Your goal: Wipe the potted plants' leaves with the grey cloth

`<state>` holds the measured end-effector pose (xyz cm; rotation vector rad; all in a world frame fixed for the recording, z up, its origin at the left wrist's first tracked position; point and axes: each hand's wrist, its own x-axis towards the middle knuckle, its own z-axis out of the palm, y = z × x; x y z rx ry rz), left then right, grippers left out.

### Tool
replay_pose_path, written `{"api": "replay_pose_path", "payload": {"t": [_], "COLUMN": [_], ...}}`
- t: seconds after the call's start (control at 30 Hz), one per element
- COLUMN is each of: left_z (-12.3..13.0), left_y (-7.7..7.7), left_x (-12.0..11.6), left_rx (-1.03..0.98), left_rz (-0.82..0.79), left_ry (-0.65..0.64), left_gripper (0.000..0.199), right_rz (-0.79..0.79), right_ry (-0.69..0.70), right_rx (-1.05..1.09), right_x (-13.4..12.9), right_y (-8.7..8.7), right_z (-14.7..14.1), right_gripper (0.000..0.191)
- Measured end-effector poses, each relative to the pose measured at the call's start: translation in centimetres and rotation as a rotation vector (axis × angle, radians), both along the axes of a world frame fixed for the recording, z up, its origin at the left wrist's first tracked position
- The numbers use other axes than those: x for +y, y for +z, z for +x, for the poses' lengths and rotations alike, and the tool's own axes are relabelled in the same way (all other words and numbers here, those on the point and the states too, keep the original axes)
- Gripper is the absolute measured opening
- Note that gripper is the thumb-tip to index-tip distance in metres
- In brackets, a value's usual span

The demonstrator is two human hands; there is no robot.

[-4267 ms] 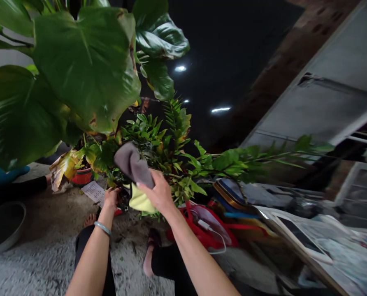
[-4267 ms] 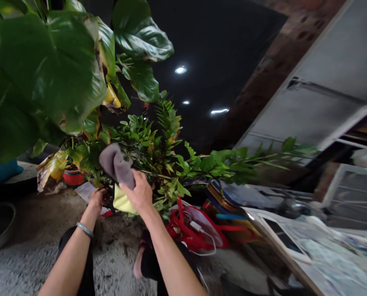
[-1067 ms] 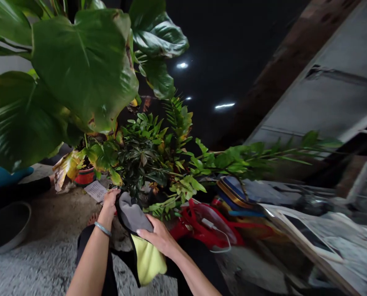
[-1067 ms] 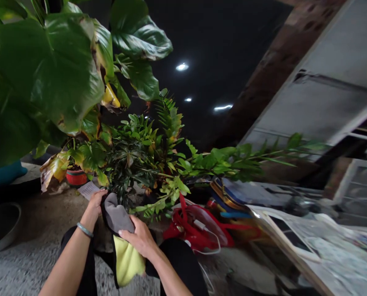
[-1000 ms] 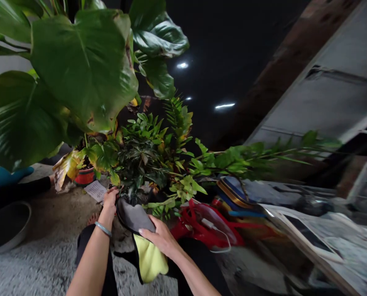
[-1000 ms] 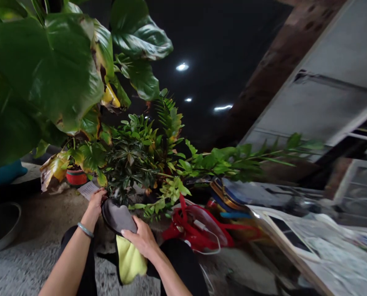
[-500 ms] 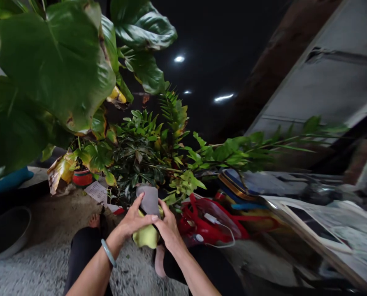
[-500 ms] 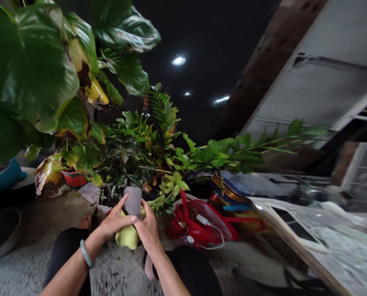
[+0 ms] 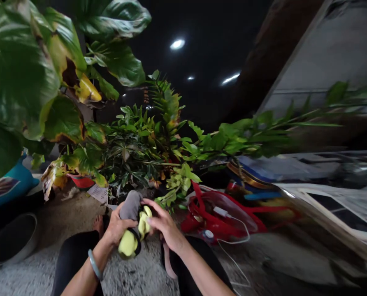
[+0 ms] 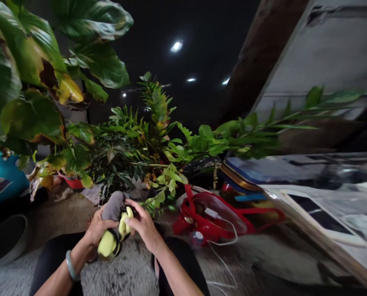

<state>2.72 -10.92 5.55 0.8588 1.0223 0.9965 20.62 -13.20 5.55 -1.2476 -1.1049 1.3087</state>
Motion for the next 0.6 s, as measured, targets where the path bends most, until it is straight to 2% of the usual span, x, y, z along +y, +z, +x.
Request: {"api": "replay_pose_path", "payload": {"t": [0.1, 0.17, 0.23, 0.33, 0.4, 0.43, 0.5, 0.6], "left_z": [-2.4, -4.5, -6.4, -6.8, -5.0, -3.6, -0.8, 1.6], "left_y": [1.8, 4.0, 6.8, 11.4, 13.2, 13.3, 12.0, 7.3], "left_x": [-1.8, -3.0, -3.5, -2.0, 0.2, 1.3, 2.8, 2.0], "left_rx": [0.037, 0.096, 0.170, 0.204, 0.198, 0.216, 0.258, 0.423], "left_rz": [0.027, 0.094, 0.184, 0.328, 0.407, 0.419, 0.347, 0.239], "left_ry": [0.010, 0.055, 0.149, 0.301, 0.337, 0.329, 0.211, 0.017], "left_gripper": [0.062, 0.063, 0.061, 0.060, 0.063, 0.064, 0.061, 0.060], "right_rz": [-0.092, -0.132, -0.174, -0.132, -0.045, -0.012, 0.017, 0.012], "right_ry": [-0.163, -0.244, -0.283, -0.325, -0.345, -0.343, -0.325, -0.279], "right_rx": [0.086, 0.217, 0.388, 0.569, 0.603, 0.606, 0.592, 0.560], "right_x": [3.2, 5.3, 7.2, 9.4, 10.6, 11.1, 11.8, 12.2], "right_y": [-0.3, -0.7, -0.9, -0.6, -0.4, -0.4, -0.5, -1.1], "right_z": [0.9, 1.1, 1.3, 2.0, 2.7, 2.9, 3.2, 2.8], "right_gripper": [0.061, 0.069, 0.074, 0.067, 0.062, 0.059, 0.052, 0.042]}}
